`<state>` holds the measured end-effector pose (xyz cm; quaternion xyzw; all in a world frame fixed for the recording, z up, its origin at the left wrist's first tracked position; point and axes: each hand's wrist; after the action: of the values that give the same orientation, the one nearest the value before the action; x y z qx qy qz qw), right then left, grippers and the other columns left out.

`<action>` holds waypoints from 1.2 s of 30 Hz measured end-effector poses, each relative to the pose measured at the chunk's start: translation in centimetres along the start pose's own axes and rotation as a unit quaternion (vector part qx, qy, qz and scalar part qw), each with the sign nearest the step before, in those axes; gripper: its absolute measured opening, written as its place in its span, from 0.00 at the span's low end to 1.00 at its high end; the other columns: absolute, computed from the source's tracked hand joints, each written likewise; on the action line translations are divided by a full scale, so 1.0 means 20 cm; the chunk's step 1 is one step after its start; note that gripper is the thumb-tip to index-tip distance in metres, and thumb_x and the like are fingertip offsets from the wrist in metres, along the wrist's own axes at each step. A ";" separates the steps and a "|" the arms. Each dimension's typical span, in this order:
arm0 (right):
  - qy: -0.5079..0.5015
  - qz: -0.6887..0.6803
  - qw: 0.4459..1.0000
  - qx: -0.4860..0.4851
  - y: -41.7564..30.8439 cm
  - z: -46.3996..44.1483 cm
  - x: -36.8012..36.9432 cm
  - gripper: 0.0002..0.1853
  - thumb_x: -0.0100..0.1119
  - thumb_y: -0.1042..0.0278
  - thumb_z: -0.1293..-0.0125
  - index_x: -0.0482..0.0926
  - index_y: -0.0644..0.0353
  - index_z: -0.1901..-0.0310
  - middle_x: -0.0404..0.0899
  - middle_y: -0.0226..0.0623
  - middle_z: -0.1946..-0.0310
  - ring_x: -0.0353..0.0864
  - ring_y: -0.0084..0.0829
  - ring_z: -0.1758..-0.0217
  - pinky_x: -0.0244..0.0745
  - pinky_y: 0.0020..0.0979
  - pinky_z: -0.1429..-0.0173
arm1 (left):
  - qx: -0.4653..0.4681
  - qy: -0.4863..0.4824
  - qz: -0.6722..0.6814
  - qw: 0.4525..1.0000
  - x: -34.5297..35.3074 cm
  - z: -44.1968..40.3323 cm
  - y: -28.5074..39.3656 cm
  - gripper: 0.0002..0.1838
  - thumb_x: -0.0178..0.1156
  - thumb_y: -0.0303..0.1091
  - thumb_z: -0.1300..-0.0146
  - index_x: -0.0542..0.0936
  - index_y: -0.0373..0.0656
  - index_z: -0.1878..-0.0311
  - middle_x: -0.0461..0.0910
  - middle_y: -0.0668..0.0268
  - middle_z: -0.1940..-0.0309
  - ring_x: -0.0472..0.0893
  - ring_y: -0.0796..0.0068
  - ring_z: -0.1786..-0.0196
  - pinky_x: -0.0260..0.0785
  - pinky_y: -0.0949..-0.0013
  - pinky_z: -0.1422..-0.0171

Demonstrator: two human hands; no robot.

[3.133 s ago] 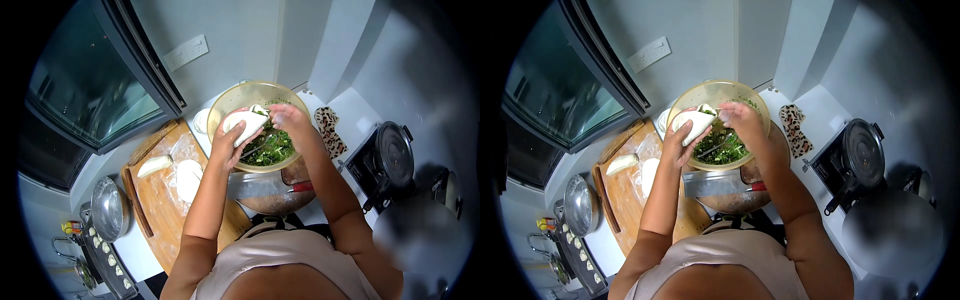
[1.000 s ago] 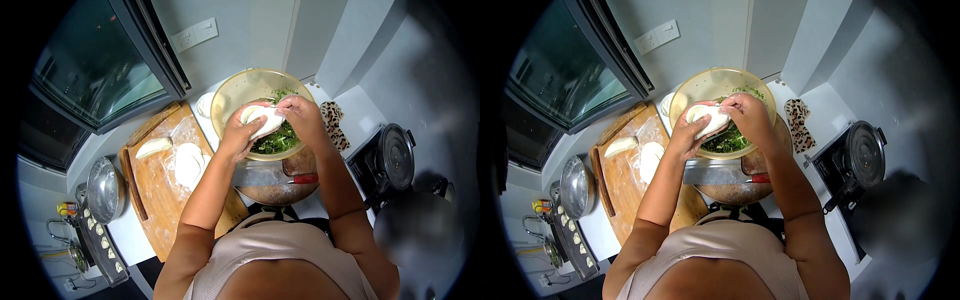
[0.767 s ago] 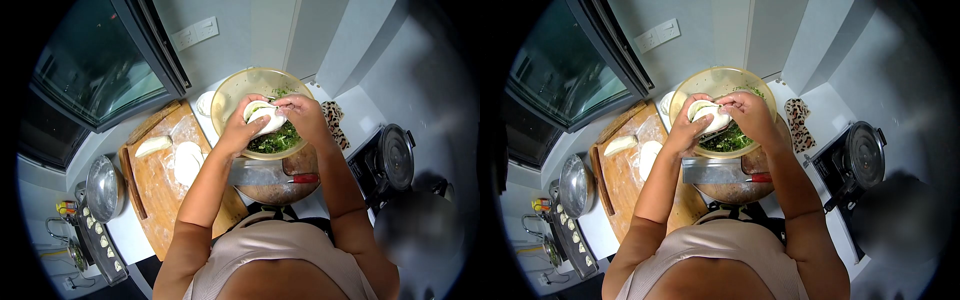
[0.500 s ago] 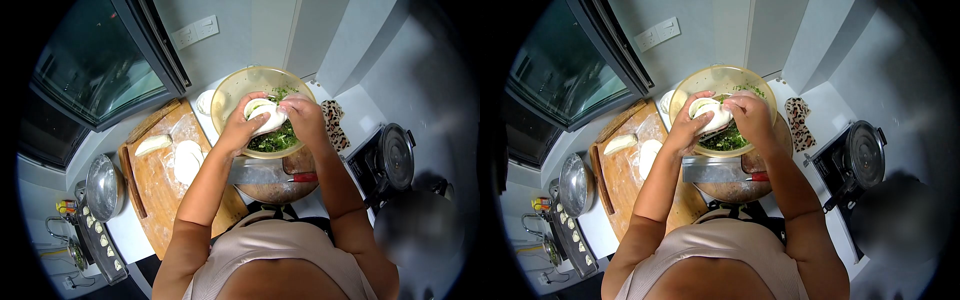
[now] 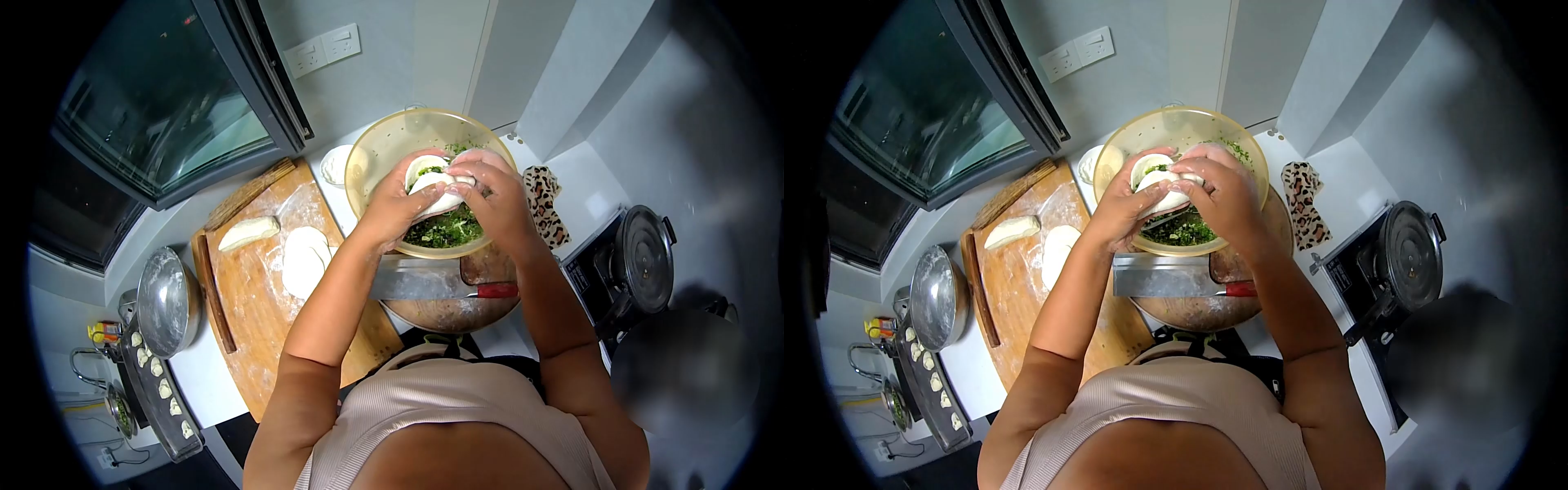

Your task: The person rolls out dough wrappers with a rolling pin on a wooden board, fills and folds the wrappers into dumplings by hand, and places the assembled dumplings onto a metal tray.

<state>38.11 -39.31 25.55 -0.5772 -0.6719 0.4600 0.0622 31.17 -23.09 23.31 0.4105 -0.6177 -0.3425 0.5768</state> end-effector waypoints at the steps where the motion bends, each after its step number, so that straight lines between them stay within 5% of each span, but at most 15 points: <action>1: -0.011 0.002 1.000 0.012 0.00 0.00 -0.01 0.10 0.63 0.80 0.44 0.82 0.62 0.59 0.79 0.37 0.58 0.79 0.26 0.58 0.74 0.24 0.58 | -0.003 -0.007 -0.008 1.000 -0.01 -0.01 0.00 0.23 0.60 0.26 0.37 0.70 0.41 0.38 0.76 0.63 0.49 0.76 0.76 0.48 0.70 0.72 0.42; 11: 0.054 -0.165 0.978 0.120 0.05 0.00 0.05 0.08 0.60 0.81 0.40 0.81 0.64 0.59 0.80 0.32 0.64 0.78 0.18 0.64 0.74 0.22 0.61 | -0.025 -0.059 -0.124 0.990 -0.02 -0.02 0.03 0.23 0.60 0.29 0.36 0.72 0.37 0.39 0.77 0.64 0.49 0.76 0.77 0.47 0.68 0.72 0.41; 18: 0.056 -0.076 0.993 0.067 0.14 0.02 0.07 0.06 0.59 0.81 0.40 0.82 0.64 0.62 0.80 0.36 0.64 0.81 0.25 0.63 0.76 0.26 0.59 | -0.045 -0.125 -0.199 0.971 -0.05 -0.08 0.07 0.21 0.58 0.28 0.37 0.74 0.36 0.41 0.78 0.64 0.51 0.75 0.77 0.49 0.68 0.73 0.44; 20: 0.096 -0.070 0.989 0.090 0.13 0.04 0.08 0.06 0.59 0.80 0.41 0.82 0.63 0.62 0.80 0.37 0.64 0.81 0.27 0.62 0.76 0.26 0.59 | -0.061 -0.109 -0.199 0.972 -0.03 -0.09 0.09 0.26 0.59 0.27 0.38 0.69 0.36 0.36 0.78 0.63 0.49 0.76 0.76 0.48 0.67 0.71 0.40; 23: 0.105 -0.029 0.994 -0.003 0.10 0.02 0.06 0.07 0.59 0.80 0.41 0.82 0.63 0.62 0.80 0.38 0.64 0.80 0.26 0.63 0.75 0.26 0.59 | -0.074 -0.088 -0.166 0.979 -0.05 -0.11 0.10 0.37 0.63 0.26 0.42 0.60 0.37 0.29 0.74 0.58 0.43 0.76 0.74 0.47 0.67 0.72 0.39; 26: 0.043 -0.148 0.984 0.094 0.00 0.00 0.04 0.07 0.59 0.81 0.42 0.83 0.63 0.62 0.80 0.39 0.65 0.80 0.28 0.64 0.74 0.27 0.60 | -0.020 -0.105 -0.243 0.964 -0.06 -0.12 0.13 0.40 0.64 0.29 0.41 0.56 0.37 0.28 0.70 0.56 0.40 0.76 0.74 0.46 0.68 0.73 0.40; 29: 0.009 0.015 1.000 -0.011 0.02 -0.01 0.00 0.10 0.58 0.84 0.42 0.82 0.66 0.58 0.78 0.40 0.61 0.77 0.26 0.63 0.72 0.24 0.56 | 0.028 -0.160 -0.384 0.909 -0.07 -0.14 0.17 0.43 0.66 0.32 0.42 0.54 0.40 0.27 0.67 0.55 0.37 0.75 0.68 0.42 0.70 0.68 0.38; 32: 0.142 0.030 0.989 -0.029 0.03 0.00 0.02 0.09 0.59 0.84 0.43 0.82 0.67 0.60 0.78 0.40 0.62 0.77 0.26 0.64 0.72 0.24 0.56 | -0.102 -0.147 -0.016 0.984 -0.02 -0.07 0.26 0.44 0.65 0.31 0.41 0.51 0.40 0.26 0.65 0.52 0.36 0.73 0.60 0.39 0.71 0.62 0.36; 33: 0.181 0.033 0.983 -0.023 0.00 0.01 0.03 0.09 0.58 0.85 0.43 0.83 0.67 0.60 0.78 0.39 0.66 0.77 0.27 0.64 0.72 0.24 0.55 | -0.071 -0.153 0.052 0.984 -0.05 -0.07 0.19 0.45 0.66 0.35 0.40 0.50 0.45 0.26 0.65 0.55 0.36 0.74 0.60 0.39 0.72 0.55 0.36; 36: 0.255 -0.011 0.967 0.012 0.05 0.02 0.12 0.08 0.57 0.81 0.42 0.84 0.63 0.62 0.80 0.40 0.68 0.80 0.34 0.65 0.75 0.28 0.58 | 0.040 -0.015 0.144 0.989 0.04 -0.04 -0.10 0.44 0.65 0.37 0.39 0.49 0.50 0.25 0.63 0.58 0.35 0.69 0.61 0.35 0.69 0.55 0.34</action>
<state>37.80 -37.72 23.54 -0.6671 -0.6346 0.3047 0.2439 32.11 -24.57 21.88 0.3351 -0.6919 -0.2368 0.5941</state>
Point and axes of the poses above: each hand's wrist, its own z-axis away from the middle knuckle, its own x-axis out of the palm, y = z × x
